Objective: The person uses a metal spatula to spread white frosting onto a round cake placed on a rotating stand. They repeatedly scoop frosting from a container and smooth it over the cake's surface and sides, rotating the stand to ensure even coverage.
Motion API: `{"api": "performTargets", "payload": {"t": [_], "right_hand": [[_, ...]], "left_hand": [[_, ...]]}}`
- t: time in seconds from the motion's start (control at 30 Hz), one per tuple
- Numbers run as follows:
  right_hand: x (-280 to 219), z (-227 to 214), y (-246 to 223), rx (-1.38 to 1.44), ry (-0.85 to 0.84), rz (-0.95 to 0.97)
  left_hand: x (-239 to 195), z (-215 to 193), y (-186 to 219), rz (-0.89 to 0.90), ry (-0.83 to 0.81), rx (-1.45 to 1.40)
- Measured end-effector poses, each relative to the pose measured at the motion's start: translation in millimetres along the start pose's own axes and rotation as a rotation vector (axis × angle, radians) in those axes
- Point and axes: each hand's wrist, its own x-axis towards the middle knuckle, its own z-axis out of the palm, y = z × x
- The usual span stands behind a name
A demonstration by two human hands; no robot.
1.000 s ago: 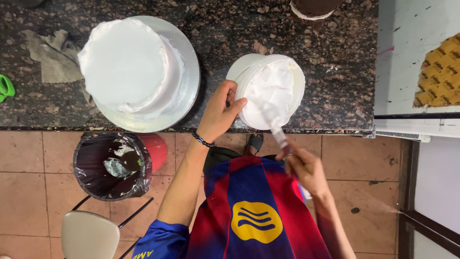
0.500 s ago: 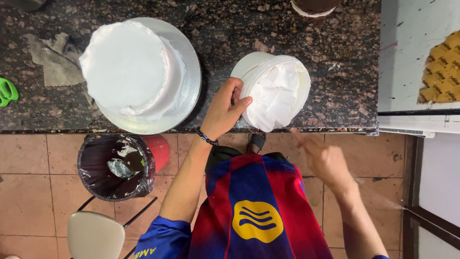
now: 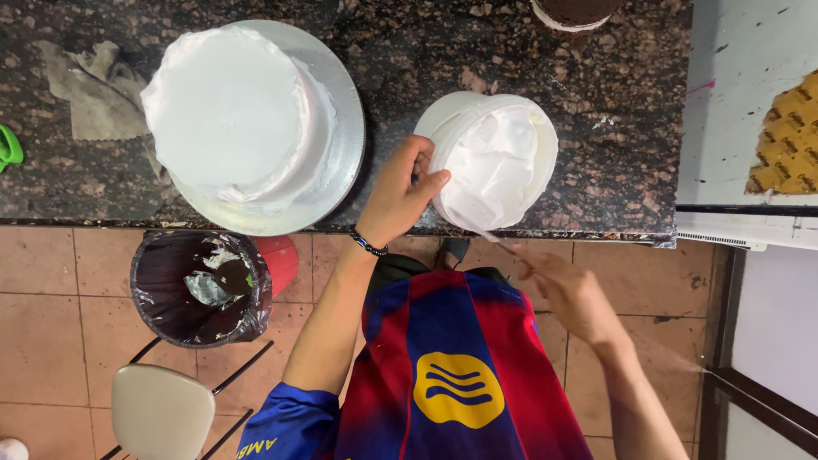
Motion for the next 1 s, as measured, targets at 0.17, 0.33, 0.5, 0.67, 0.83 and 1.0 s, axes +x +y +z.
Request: {"api": "performTargets", "payload": {"t": [0.17, 0.33, 0.5, 0.67, 0.83, 1.0], "right_hand": [[3, -15, 0, -0.425, 0.123, -0.093], [2, -2, 8, 0.32, -0.163, 0.372], [4, -8, 4, 0.814, -0.159, 0.518], [27, -10, -10, 0.721, -0.077, 0.524], [67, -12, -31, 0.624, -0.079, 0.395], [138, -50, -101, 0.258, -0.182, 0.334]], "left_hand": [[-6, 5, 5, 0.039, -0.017, 0.02], [-8, 12, -6, -0.088, 0.069, -0.101], [-15, 17, -38, -0.452, 0.203, -0.761], [-42, 12, -66, -0.509, 0.174, -0.967], [-107, -22, -116, -0.3, 0.014, -1.08], [-155, -99, -138, -0.446, 0.33, -1.231]]}}
